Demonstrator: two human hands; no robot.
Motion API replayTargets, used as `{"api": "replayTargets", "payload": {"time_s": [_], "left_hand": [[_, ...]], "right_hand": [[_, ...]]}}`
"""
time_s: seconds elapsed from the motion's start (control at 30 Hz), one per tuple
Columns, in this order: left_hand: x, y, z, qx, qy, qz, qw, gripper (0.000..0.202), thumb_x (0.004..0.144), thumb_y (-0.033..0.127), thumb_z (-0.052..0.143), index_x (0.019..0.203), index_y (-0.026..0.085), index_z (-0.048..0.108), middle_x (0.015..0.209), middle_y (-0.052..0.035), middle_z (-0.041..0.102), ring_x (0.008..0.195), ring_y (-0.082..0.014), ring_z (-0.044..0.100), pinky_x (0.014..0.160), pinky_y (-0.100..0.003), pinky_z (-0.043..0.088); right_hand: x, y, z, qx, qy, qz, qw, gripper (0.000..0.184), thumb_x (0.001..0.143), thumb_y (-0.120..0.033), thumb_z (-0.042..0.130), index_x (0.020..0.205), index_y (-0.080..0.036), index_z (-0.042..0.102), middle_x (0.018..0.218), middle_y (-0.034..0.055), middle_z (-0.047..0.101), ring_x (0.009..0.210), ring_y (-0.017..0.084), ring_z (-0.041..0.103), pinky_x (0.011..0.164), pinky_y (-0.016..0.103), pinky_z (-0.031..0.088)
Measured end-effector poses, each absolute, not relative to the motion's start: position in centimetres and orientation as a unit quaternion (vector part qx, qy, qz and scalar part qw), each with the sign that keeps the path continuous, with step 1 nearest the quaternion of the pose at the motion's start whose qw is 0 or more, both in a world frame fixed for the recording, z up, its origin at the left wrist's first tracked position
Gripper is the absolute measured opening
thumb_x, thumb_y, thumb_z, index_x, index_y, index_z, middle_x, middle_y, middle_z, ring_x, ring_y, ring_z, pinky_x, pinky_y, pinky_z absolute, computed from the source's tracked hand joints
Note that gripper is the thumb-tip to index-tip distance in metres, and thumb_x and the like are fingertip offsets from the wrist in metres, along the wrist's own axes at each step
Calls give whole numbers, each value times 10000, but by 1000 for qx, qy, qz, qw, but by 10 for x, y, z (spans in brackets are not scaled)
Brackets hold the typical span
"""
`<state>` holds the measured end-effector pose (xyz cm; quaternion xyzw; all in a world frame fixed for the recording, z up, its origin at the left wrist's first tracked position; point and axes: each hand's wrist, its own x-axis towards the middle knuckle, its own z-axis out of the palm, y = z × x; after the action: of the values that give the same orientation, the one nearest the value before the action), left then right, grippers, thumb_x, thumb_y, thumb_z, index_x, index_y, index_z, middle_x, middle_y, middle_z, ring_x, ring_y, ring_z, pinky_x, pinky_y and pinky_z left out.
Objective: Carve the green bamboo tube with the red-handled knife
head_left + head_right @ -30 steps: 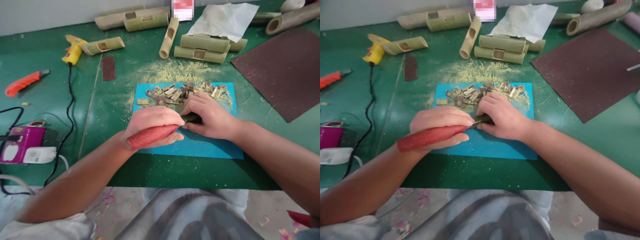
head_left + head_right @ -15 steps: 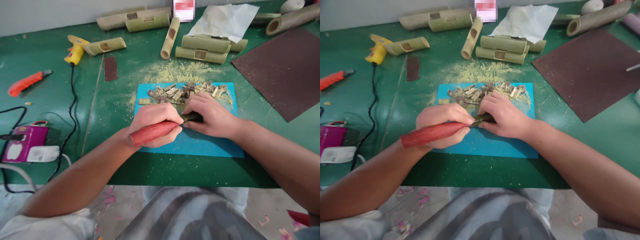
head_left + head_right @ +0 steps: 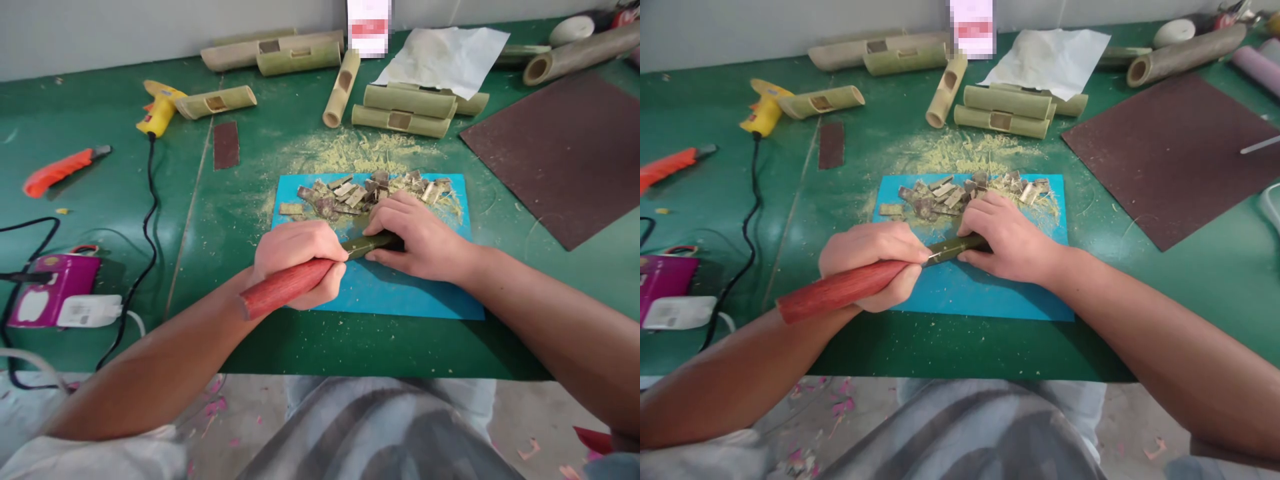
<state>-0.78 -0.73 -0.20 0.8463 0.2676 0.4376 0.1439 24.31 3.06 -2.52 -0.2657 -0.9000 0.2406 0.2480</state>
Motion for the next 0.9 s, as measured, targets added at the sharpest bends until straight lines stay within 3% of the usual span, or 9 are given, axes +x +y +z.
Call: {"api": "replayTargets", "payload": {"time_s": [0.2, 0.27, 0.37, 0.63, 0.9], "left_hand": [[-12, -7, 2, 827, 293, 432, 209, 69, 953, 189, 684, 925, 245, 712, 853, -18, 827, 749, -162, 795, 704, -283, 678], [-12, -4, 4, 844, 283, 405, 207, 6, 965, 247, 730, 965, 243, 726, 915, -28, 845, 811, -172, 814, 773, -288, 695], [-11, -1, 6, 863, 272, 381, 191, 68, 971, 294, 766, 1008, 249, 732, 959, -21, 853, 860, -173, 826, 826, -273, 699], [-11, -1, 5, 865, 267, 372, 207, 141, 997, 368, 765, 1064, 248, 732, 1043, -33, 859, 940, -166, 834, 904, -256, 690], [-8, 3, 3, 879, 249, 364, 182, 151, 989, 372, 769, 1059, 243, 735, 1022, -30, 859, 922, -166, 832, 890, -262, 682]], "right_hand": [[243, 31, -24, -272, -901, 235, 244, 158, 976, -342, 687, 982, -213, 596, 993, 82, 684, 925, 253, 552, 874, 408, 419], [243, 30, -23, -273, -901, 234, 243, 154, 973, -340, 686, 976, -217, 593, 995, 81, 685, 935, 254, 548, 874, 403, 420], [242, 30, -22, -272, -900, 233, 247, 162, 972, -346, 691, 969, -219, 591, 991, 79, 682, 938, 253, 544, 868, 394, 420], [242, 31, -22, -266, -900, 236, 250, 151, 979, -335, 682, 961, -218, 588, 964, 67, 668, 899, 241, 539, 845, 391, 400], [242, 30, -22, -274, -898, 239, 248, 151, 980, -342, 679, 968, -221, 589, 978, 68, 671, 913, 240, 544, 857, 389, 408]]}}
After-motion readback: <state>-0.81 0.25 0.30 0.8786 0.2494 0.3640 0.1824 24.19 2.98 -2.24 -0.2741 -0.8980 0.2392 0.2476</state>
